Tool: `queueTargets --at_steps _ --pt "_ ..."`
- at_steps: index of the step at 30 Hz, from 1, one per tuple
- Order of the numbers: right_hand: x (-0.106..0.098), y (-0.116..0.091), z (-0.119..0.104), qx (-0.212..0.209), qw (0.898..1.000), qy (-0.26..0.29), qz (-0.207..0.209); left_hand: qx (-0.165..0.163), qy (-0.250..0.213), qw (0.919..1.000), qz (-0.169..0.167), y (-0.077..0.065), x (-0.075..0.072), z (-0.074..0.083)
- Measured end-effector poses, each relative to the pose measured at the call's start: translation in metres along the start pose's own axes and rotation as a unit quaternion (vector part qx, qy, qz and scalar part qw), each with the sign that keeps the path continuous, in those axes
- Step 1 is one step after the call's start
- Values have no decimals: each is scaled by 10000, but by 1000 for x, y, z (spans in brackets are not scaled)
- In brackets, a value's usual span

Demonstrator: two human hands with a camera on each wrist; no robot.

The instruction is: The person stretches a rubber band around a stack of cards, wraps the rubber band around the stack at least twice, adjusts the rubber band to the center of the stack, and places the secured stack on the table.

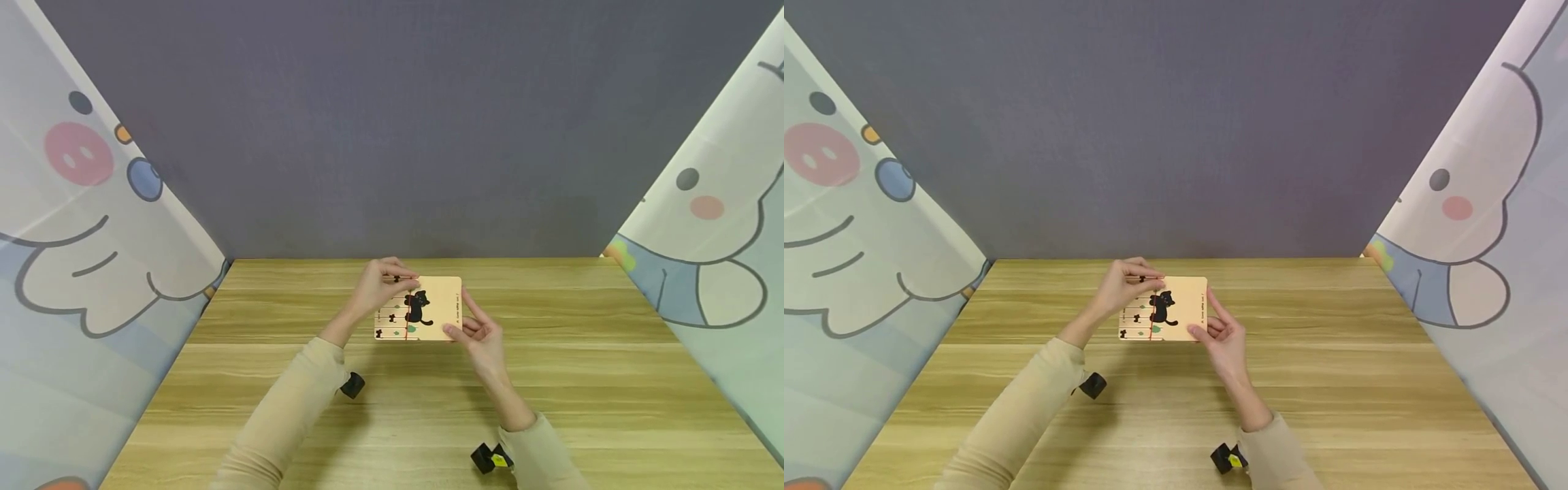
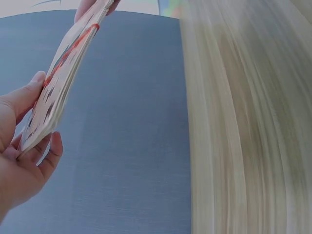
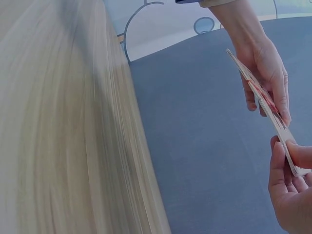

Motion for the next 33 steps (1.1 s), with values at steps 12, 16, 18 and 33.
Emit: queueTargets --at_steps 12,16,18,33 --pt "-3 -1 -2 -271 9988 378 -167 359 190 9961 782 -4 -26 21" --pt "-24 17 45 -589 9961 532 -381 301 117 9928 1151 -11 -34 30" --pt "-37 28 72 -580 9968 470 -297 302 32 9917 1250 -17 -37 41" --pt "-34 41 53 -519 9963 672 -117 100 -1397 9663 2162 -61 -35 53"
Point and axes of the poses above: each hand's wrist, its own y-axis towards the middle knuckle, its own x-axis out of the palm, z = x × y, the point moved 8 cm from there along y, towards the middle knuckle, and after that the axes turned 11 degrees about z, right-handed, at the moved point
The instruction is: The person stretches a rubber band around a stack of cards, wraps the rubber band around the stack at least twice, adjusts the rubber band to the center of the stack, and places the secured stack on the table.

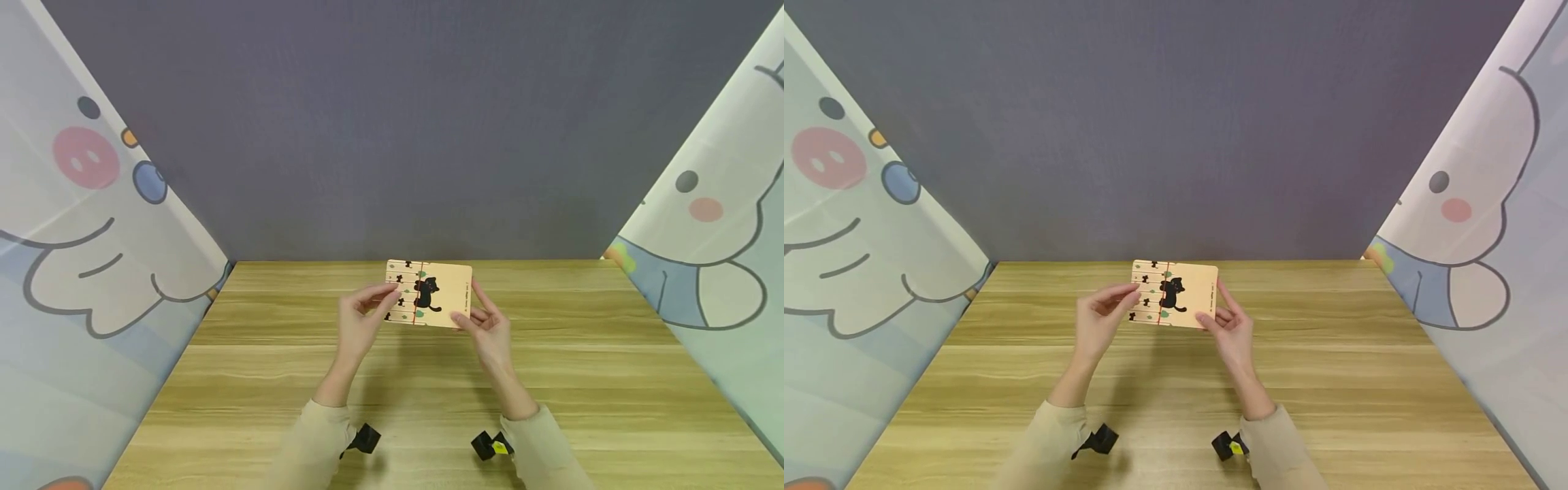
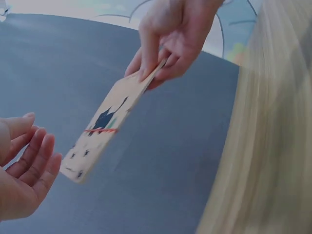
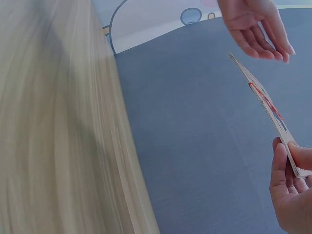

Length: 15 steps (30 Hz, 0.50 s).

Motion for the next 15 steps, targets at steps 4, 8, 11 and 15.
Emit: queueTargets --at_steps 4,8,11,15 --pt "-20 13 34 -33 9997 -171 163 -436 -631 9968 242 -13 -3 -25" --pt "-17 14 29 77 9996 134 219 -404 -1076 9925 427 -25 -5 -56" --pt "-16 16 28 57 9996 218 172 -295 -1214 9908 525 -36 -5 -79" --pt "-21 21 35 28 9995 288 114 -443 -1212 9898 596 -51 -3 -116"
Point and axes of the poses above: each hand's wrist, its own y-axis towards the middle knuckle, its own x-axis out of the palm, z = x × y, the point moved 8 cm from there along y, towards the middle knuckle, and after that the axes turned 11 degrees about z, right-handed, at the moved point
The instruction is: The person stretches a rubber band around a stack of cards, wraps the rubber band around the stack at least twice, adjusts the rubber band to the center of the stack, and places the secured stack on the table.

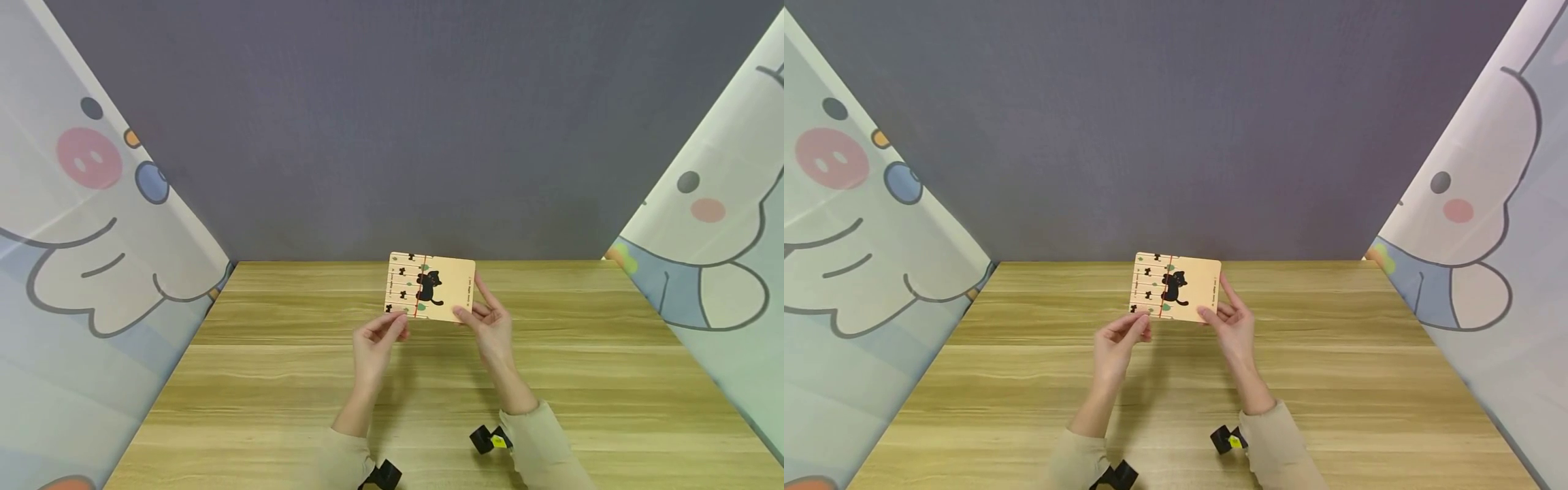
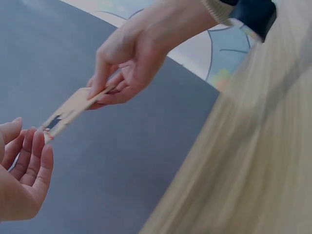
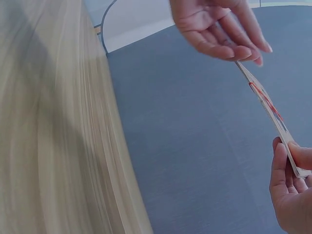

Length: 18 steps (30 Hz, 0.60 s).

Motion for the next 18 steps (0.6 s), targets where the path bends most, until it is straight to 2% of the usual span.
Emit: queueTargets --at_steps 2,3,5,6,7,10,14,18 --pt "0 1 0 -72 9999 81 -93 -184 -16 9998 67 -4 -8 -36" --pt "4 0 -7 -32 9998 166 -113 -367 45 9992 151 -6 -9 -43" --pt "4 0 -7 -72 9998 139 -145 -660 41 9973 314 -8 -16 -72" --pt "4 0 -7 -48 9998 140 -116 -825 32 9958 407 -10 -17 -79" --pt "-3 3 2 -84 9999 33 -92 -988 16 9939 497 -11 -17 -85" --pt "-8 5 9 -40 9999 -111 29 -1292 -64 9892 690 -13 -15 -94" --pt "-9 5 12 86 9999 -25 125 -1540 -192 9840 876 -14 -9 -97" --pt "-8 4 11 131 9998 -87 135 -1550 -277 9822 1029 -16 -5 -96"
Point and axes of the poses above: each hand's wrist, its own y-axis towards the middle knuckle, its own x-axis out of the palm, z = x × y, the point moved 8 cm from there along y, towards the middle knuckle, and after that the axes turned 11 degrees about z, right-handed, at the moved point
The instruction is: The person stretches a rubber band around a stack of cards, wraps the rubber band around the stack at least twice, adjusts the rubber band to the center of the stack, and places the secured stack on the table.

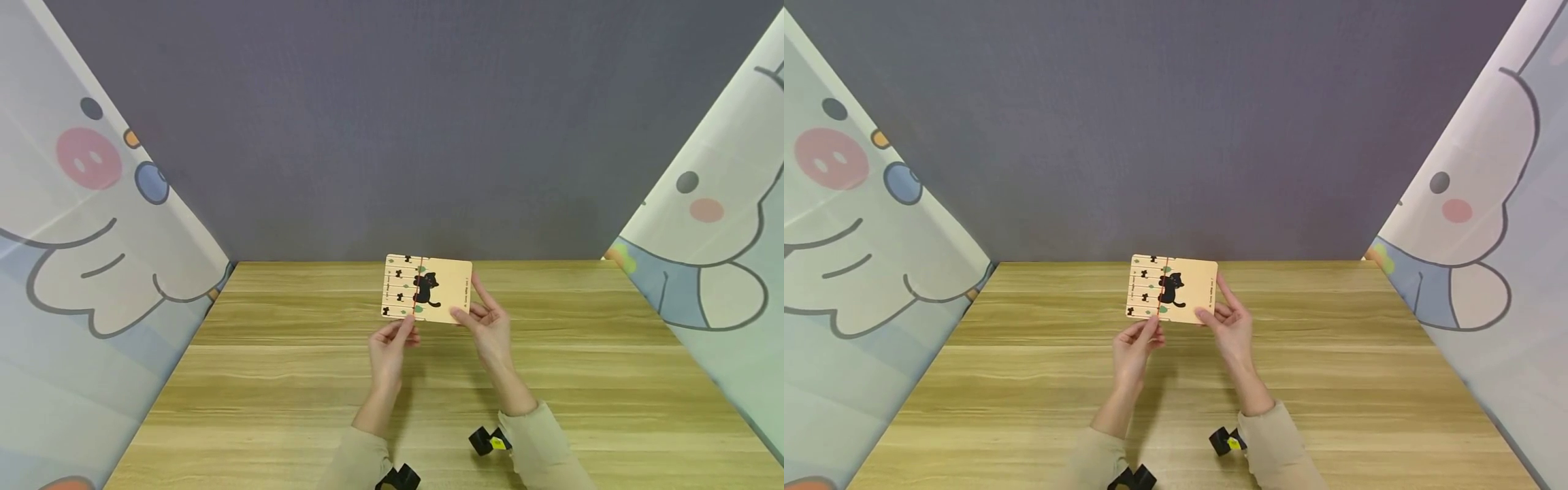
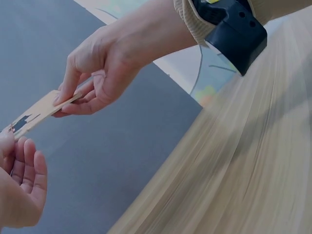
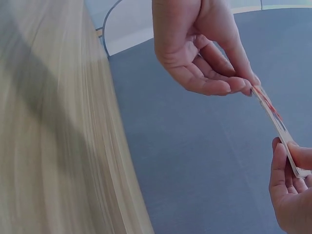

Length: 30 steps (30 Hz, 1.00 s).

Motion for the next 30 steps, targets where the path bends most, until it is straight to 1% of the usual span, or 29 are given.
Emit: queueTargets --at_steps 4,7,11,12,13,16,18,19,21,23,25,26,27,28,30 --pt "4 -3 -1 43 9999 -148 1 -20 54 10000 -19 -4 4 1" --pt "7 -5 -2 75 9998 -207 -7 -105 165 9998 -101 -7 8 1" --pt "10 -6 -5 0 9997 -228 -107 -204 241 9994 -173 -9 11 -1" --pt "15 -9 -11 42 9998 -142 -146 -236 222 9994 -152 -9 11 -1" --pt "16 -10 -13 -2 9997 -133 -211 -267 175 9995 -86 -9 9 -1" --pt "25 -15 -26 -146 9990 -31 -410 -315 -12 9992 234 -9 2 -2" --pt "38 -24 -48 -99 9990 143 -422 -355 -122 9984 414 -9 -2 -3" --pt "41 -26 -53 -135 9990 119 -410 -378 -138 9981 470 -9 -4 -3" --pt "49 -32 -64 -165 9985 267 -456 -383 -96 9982 440 -11 -4 -4" --pt "54 -37 -71 -87 9986 291 -429 -364 -45 9989 286 -14 0 -2" --pt "46 -34 -55 -229 9983 128 -513 -258 36 9996 103 -18 4 2" --pt "41 -31 -45 -269 9982 57 -531 -177 -6 9998 -19 -24 10 15" --pt "37 -30 -39 -233 9987 -58 -459 -145 -23 9999 -91 -27 13 22" --pt "32 -27 -32 -197 9990 -165 -370 -76 -69 9997 -199 -32 18 34" --pt "21 -21 -14 -199 9991 -288 -244 -48 -19 9998 -207 -34 19 38"
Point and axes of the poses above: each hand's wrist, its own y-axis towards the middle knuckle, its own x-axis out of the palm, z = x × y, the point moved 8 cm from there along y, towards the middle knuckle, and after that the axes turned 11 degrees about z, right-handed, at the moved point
